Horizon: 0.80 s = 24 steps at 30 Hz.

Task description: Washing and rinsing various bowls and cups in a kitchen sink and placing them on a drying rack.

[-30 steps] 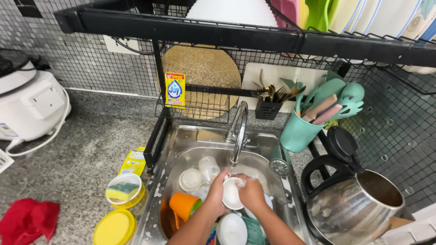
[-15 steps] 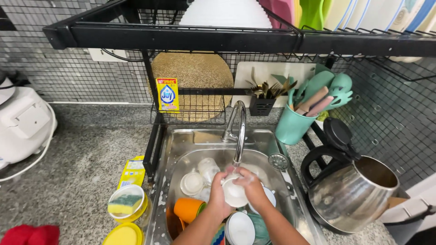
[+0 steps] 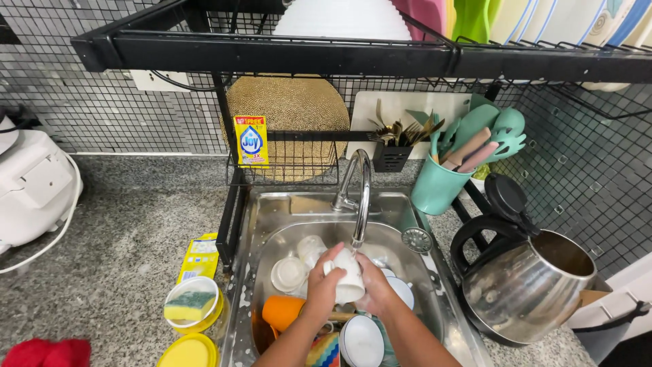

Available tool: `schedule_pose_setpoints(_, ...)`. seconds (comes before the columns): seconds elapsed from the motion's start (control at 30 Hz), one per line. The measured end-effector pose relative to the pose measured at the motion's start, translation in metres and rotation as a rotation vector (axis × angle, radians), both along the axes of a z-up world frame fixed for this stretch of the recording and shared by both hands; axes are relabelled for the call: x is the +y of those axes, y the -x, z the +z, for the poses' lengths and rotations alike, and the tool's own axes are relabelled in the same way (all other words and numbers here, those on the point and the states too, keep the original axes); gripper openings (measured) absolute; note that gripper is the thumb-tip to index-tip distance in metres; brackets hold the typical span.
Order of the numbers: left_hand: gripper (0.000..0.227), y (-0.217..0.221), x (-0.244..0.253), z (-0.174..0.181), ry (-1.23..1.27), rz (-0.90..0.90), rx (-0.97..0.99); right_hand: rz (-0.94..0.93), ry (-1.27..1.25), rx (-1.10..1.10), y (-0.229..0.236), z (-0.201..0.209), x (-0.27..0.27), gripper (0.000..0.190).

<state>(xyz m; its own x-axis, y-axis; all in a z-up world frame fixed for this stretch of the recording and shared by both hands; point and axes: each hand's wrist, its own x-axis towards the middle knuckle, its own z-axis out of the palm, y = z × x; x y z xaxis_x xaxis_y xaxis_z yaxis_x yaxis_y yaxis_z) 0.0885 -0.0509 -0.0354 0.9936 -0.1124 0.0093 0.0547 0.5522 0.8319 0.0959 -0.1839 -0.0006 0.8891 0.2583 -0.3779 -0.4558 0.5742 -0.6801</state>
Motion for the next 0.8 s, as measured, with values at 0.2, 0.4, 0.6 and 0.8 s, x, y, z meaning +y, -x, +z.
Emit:
schedule_pose_setpoints(0.2,0.060,-0.011,-0.009,-0.017,-0.373,0.241,-0.450,0.058,0.111,0.091,-0.027,-0.007,-0.003,0.043)
schedule_pose_setpoints(0.4,0.043,-0.016,0.002,0.005,-0.113,0.279,0.250,-0.056,0.440,-0.015,-0.056,-0.037,0.019,0.042)
schedule_pose_setpoints(0.6,0.052,-0.001,0.023,0.021,0.177,0.008,0.519,-0.145,1.160,-0.548,-0.023,-0.010,0.046,0.040)
schedule_pose_setpoints(0.8,0.048,0.000,0.026,0.013,0.237,0.009,0.609,-0.210,0.876,-1.160,-0.010,-0.019,0.031,0.039)
